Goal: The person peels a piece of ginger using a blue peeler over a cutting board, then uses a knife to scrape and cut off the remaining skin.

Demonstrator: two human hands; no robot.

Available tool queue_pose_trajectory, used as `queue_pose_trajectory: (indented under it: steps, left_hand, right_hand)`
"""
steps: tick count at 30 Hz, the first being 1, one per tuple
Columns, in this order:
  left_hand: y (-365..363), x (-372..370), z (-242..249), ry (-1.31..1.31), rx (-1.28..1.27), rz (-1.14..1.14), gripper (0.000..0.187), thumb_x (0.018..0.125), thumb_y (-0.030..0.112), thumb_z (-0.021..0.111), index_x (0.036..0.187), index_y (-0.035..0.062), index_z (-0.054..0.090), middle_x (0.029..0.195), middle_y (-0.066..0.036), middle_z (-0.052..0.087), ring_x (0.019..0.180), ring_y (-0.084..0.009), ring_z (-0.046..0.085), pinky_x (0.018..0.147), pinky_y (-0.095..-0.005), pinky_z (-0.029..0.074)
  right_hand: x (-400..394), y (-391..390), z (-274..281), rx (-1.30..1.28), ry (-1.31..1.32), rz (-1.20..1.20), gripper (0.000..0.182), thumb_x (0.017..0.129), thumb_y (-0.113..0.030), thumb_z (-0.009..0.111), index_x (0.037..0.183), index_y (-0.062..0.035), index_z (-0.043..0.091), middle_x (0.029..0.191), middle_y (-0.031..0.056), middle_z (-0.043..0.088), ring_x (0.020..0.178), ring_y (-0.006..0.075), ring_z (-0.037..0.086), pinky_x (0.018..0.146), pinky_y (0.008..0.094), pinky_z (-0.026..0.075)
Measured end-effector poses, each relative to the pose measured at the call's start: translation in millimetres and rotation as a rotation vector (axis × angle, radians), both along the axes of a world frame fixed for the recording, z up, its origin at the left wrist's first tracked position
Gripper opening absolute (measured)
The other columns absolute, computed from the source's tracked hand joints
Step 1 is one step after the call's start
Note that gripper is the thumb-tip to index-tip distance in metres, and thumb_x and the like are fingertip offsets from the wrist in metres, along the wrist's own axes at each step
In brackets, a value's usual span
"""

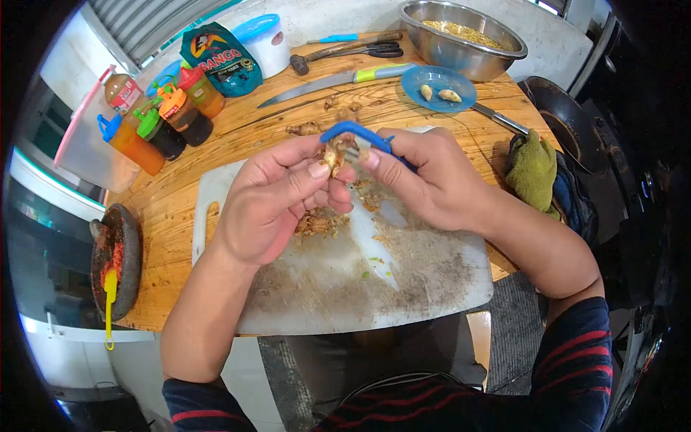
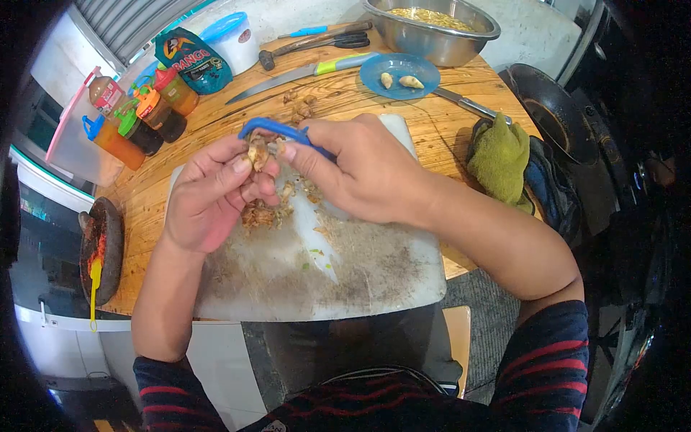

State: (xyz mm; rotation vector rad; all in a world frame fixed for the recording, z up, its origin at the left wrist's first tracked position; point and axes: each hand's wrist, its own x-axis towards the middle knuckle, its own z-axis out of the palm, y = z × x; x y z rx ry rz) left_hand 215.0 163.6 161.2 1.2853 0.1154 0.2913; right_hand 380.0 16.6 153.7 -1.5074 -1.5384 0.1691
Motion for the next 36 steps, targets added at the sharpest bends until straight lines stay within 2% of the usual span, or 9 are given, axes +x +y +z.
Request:
queue_pose_trajectory:
  steps: [8, 11, 17, 20, 25, 29, 32, 33, 36]
  left_hand:
    - [0, 0, 0, 0.030, 0.085, -0.007, 0.037, 0.093, 0.013, 0.054, 0.126, -0.0030, 0.050, 0.101, -0.012, 0.065, 0.081, -0.0146, 0.066, 0.076, -0.0325, 0.055]
    - [-3, -1, 0, 0.020, 0.042, -0.031, 0.035, 0.093, 0.014, 0.057, 0.123, -0.0027, 0.053, 0.099, -0.013, 0.067, 0.081, -0.0174, 0.066, 0.075, -0.0310, 0.055]
    - [-3, 0, 1, 0.005, 0.038, 0.020, 0.037, 0.093, 0.014, 0.054, 0.125, -0.0035, 0.052, 0.102, -0.013, 0.065, 0.080, -0.0156, 0.067, 0.076, -0.0325, 0.057]
    - [-3, -1, 1, 0.025, 0.053, 0.008, 0.037, 0.092, 0.013, 0.054, 0.126, -0.0031, 0.051, 0.102, -0.013, 0.065, 0.082, -0.0160, 0.067, 0.077, -0.0333, 0.057]
    - [-2, -3, 0, 0.018, 0.045, -0.010, 0.036, 0.093, 0.012, 0.053, 0.125, -0.0035, 0.052, 0.102, -0.014, 0.065, 0.083, -0.0172, 0.068, 0.078, -0.0348, 0.057]
    - [-2, -4, 0, -0.033, -0.027, -0.019, 0.033, 0.093, 0.011, 0.053, 0.123, -0.0038, 0.053, 0.104, -0.016, 0.065, 0.084, -0.0180, 0.067, 0.079, -0.0363, 0.057]
    - [0, -2, 0, -0.022, -0.045, 0.006, 0.032, 0.093, 0.010, 0.055, 0.122, -0.0026, 0.055, 0.101, -0.015, 0.067, 0.083, -0.0211, 0.068, 0.078, -0.0339, 0.055]
    - [0, -2, 0, -0.023, -0.045, 0.008, 0.032, 0.093, 0.010, 0.055, 0.122, -0.0026, 0.055, 0.101, -0.015, 0.067, 0.083, -0.0211, 0.068, 0.078, -0.0339, 0.055]
    - [-3, -1, 1, -0.013, 0.028, -0.019, 0.033, 0.093, 0.012, 0.054, 0.122, -0.0037, 0.054, 0.103, -0.014, 0.065, 0.085, -0.0166, 0.066, 0.080, -0.0357, 0.056]
  right_hand:
    - [0, -2, 1, -0.021, -0.083, 0.032, 0.029, 0.091, -0.024, 0.058, 0.073, -0.0017, 0.057, 0.055, 0.0196, 0.052, 0.052, 0.0384, 0.055, 0.049, 0.0430, 0.042]
    - [2, -2, 4, -0.046, -0.128, -0.074, 0.028, 0.091, -0.024, 0.059, 0.074, -0.0021, 0.057, 0.054, 0.0190, 0.052, 0.052, 0.0382, 0.055, 0.049, 0.0425, 0.042]
    - [-2, -1, 0, 0.072, -0.016, 0.066, 0.027, 0.091, -0.025, 0.059, 0.074, -0.0031, 0.059, 0.054, 0.0180, 0.052, 0.051, 0.0372, 0.054, 0.048, 0.0416, 0.042]
    - [-4, -4, 4, -0.058, -0.037, 0.057, 0.027, 0.091, -0.025, 0.059, 0.075, -0.0035, 0.059, 0.055, 0.0179, 0.053, 0.051, 0.0377, 0.055, 0.048, 0.0424, 0.042]
    - [-2, -2, -2, 0.053, -0.184, -0.090, 0.027, 0.091, -0.025, 0.058, 0.075, -0.0033, 0.057, 0.055, 0.0184, 0.054, 0.052, 0.0380, 0.056, 0.048, 0.0439, 0.043]
    - [3, -3, 5, 0.025, -0.148, -0.129, 0.027, 0.091, -0.025, 0.058, 0.075, -0.0034, 0.057, 0.055, 0.0182, 0.053, 0.052, 0.0379, 0.056, 0.048, 0.0441, 0.042]
    - [0, -3, 5, -0.023, -0.045, -0.031, 0.028, 0.092, -0.026, 0.057, 0.075, -0.0035, 0.058, 0.055, 0.0181, 0.053, 0.052, 0.0383, 0.056, 0.048, 0.0444, 0.042]
    - [0, 0, -1, 0.037, -0.040, 0.019, 0.028, 0.092, -0.026, 0.057, 0.075, -0.0036, 0.059, 0.055, 0.0180, 0.053, 0.052, 0.0381, 0.055, 0.048, 0.0444, 0.042]
    - [0, -1, -1, 0.050, -0.080, 0.042, 0.027, 0.092, -0.025, 0.057, 0.075, -0.0040, 0.059, 0.054, 0.0176, 0.053, 0.052, 0.0379, 0.055, 0.048, 0.0442, 0.042]
